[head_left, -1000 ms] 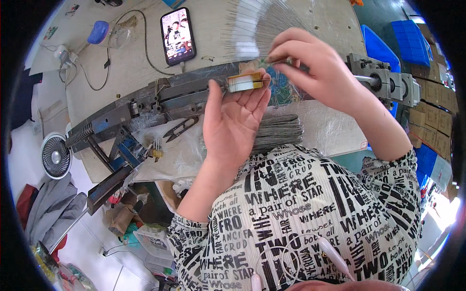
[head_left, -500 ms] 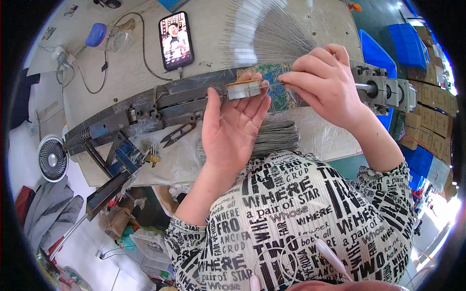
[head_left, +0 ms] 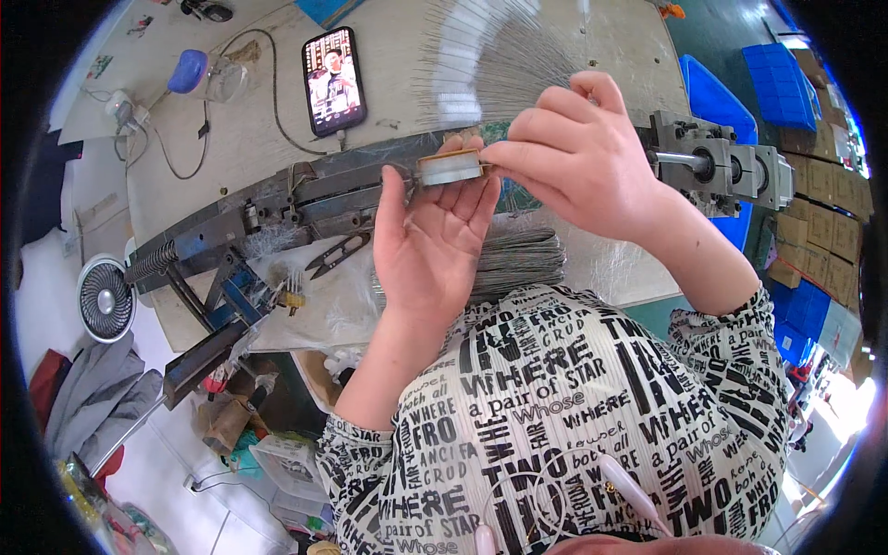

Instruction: The worker is manually assembling small cleaning brushes by inserting bundles of bristles into metal frames and securing them using a jig and thread.

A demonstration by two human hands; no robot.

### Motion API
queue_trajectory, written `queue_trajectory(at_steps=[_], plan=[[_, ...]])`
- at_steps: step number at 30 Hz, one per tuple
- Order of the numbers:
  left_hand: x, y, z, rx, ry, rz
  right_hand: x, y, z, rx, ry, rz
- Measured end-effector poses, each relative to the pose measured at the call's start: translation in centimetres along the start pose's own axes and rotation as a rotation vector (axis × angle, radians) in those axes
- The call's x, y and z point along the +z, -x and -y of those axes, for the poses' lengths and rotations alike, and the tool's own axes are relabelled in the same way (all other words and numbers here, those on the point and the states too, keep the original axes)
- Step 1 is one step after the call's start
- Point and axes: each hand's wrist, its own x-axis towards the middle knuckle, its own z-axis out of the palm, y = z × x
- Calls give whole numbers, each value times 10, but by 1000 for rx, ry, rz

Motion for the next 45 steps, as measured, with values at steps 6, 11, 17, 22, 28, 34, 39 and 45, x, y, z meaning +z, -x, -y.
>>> queue_trajectory(at_steps=[6,11,17,22,28,34,39,45], plan=[[1,1,-1,16,-61,-4,1,1,-3,-3,53,23],[5,1,-3,-27,-89,37,9,11,-2,136,-54,70],[9,1,-2,-50,-142,36,7,23,-4,159,-67,51],[-19,-8,7,15,-419,-50,-15,48,20,147,-79,-68],[-53,23,6,-16,-974,62,37,130,21,463,-472,424],[-174,134,-84,530,-440,-635,32,137,22,566,-510,441],[-217,196,-148,813,-121,-864,27,130,17,662,-663,407],[-243,205,-176,955,-256,-1165,29,130,33,866,-804,117]])
